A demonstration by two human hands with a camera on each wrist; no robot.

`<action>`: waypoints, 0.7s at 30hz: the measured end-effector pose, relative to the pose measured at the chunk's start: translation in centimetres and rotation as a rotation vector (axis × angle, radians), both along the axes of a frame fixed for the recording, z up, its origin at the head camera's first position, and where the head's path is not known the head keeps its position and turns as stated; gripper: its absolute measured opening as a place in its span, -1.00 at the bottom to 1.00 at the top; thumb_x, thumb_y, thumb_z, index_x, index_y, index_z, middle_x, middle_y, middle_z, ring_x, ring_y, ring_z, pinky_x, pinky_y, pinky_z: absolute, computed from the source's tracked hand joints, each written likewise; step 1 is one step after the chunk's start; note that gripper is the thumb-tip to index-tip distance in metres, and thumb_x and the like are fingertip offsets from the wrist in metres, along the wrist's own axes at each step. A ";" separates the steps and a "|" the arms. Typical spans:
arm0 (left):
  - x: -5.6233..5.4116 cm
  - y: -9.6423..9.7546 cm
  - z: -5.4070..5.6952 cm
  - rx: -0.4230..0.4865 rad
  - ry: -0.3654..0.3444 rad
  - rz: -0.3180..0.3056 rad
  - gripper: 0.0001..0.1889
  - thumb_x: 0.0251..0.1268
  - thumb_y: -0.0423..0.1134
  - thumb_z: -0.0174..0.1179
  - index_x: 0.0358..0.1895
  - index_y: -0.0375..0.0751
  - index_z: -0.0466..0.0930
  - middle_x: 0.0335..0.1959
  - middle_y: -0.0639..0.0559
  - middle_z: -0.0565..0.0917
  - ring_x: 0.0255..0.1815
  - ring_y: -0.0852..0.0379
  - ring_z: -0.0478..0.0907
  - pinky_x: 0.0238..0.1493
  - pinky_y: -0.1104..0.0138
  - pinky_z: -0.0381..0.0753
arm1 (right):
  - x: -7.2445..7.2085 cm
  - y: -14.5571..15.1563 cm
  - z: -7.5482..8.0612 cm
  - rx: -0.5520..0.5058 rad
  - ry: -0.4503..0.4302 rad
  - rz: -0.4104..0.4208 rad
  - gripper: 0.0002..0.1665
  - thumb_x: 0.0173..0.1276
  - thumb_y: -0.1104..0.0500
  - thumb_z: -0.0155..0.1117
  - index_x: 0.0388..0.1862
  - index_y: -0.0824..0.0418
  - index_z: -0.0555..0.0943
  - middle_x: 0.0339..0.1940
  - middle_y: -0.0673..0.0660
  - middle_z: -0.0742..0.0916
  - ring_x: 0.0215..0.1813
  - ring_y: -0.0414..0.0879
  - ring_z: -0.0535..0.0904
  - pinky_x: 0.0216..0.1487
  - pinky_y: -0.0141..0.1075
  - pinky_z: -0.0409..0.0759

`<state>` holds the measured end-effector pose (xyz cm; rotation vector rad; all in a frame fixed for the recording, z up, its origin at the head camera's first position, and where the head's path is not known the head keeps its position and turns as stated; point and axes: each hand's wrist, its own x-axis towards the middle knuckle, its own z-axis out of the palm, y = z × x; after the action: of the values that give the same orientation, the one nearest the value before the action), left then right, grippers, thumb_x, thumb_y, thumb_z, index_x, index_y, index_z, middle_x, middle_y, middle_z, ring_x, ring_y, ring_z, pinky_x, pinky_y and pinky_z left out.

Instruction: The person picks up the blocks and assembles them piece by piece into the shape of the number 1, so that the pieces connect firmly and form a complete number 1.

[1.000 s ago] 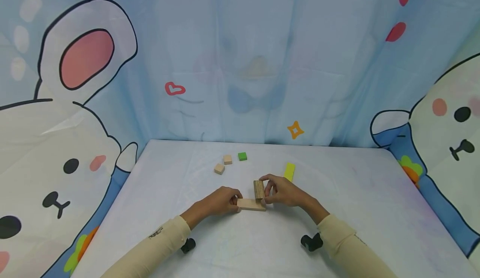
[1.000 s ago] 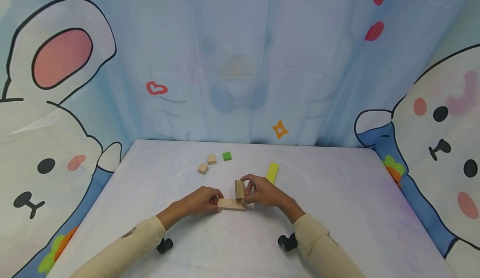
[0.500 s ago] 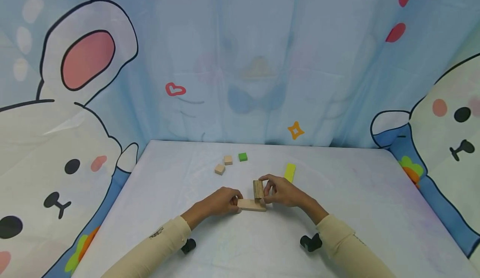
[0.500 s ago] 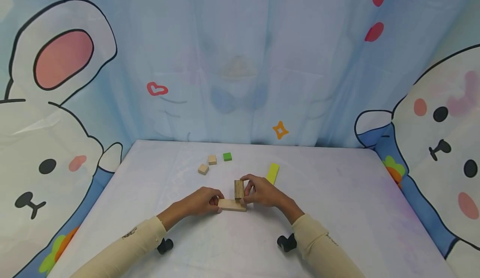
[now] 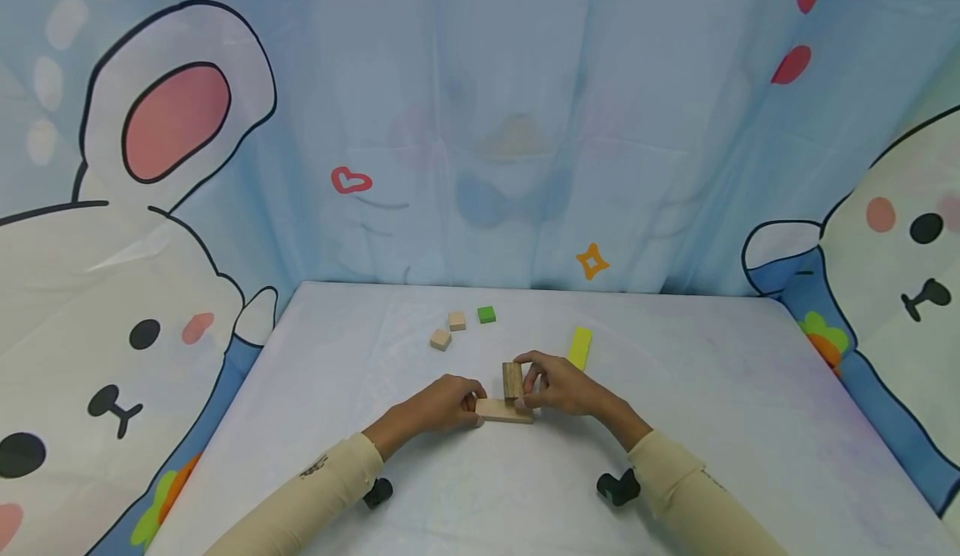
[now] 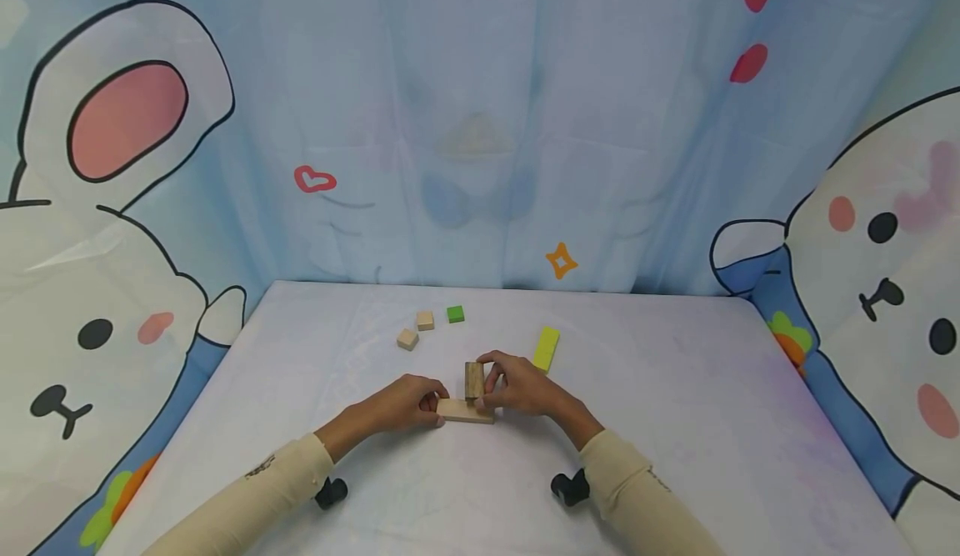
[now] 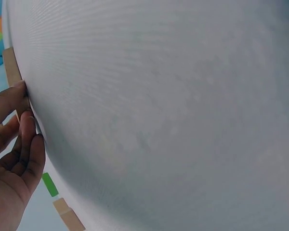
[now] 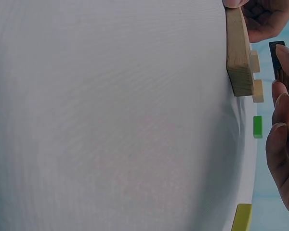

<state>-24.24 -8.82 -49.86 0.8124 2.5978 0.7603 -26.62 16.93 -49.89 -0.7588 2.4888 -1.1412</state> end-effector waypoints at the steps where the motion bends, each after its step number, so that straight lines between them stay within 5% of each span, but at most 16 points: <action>1: 0.0 0.0 0.0 0.002 0.000 0.000 -0.69 0.26 -0.26 0.40 0.04 -0.25 0.65 -0.43 0.18 0.58 -0.42 0.35 0.44 -0.32 0.49 0.47 | 0.0 0.0 0.0 0.004 0.004 0.000 -0.19 0.19 0.05 0.55 0.35 0.28 0.42 -0.32 -0.03 0.67 -0.48 -0.24 0.49 -0.47 -0.40 0.46; 21: -0.3 -0.1 -0.5 0.017 0.020 -0.021 -0.68 0.24 -0.26 0.41 0.03 -0.26 0.66 -0.45 0.19 0.58 -0.45 0.39 0.42 -0.35 0.51 0.45 | 0.1 -0.7 -0.1 0.042 0.026 -0.037 -0.19 0.22 0.02 0.52 0.37 0.25 0.41 -0.31 -0.06 0.67 -0.46 -0.23 0.48 -0.46 -0.39 0.44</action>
<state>-24.58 -8.93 -50.31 0.8551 2.5993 0.7734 -26.48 16.26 -50.01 -0.7235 2.5498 -1.0942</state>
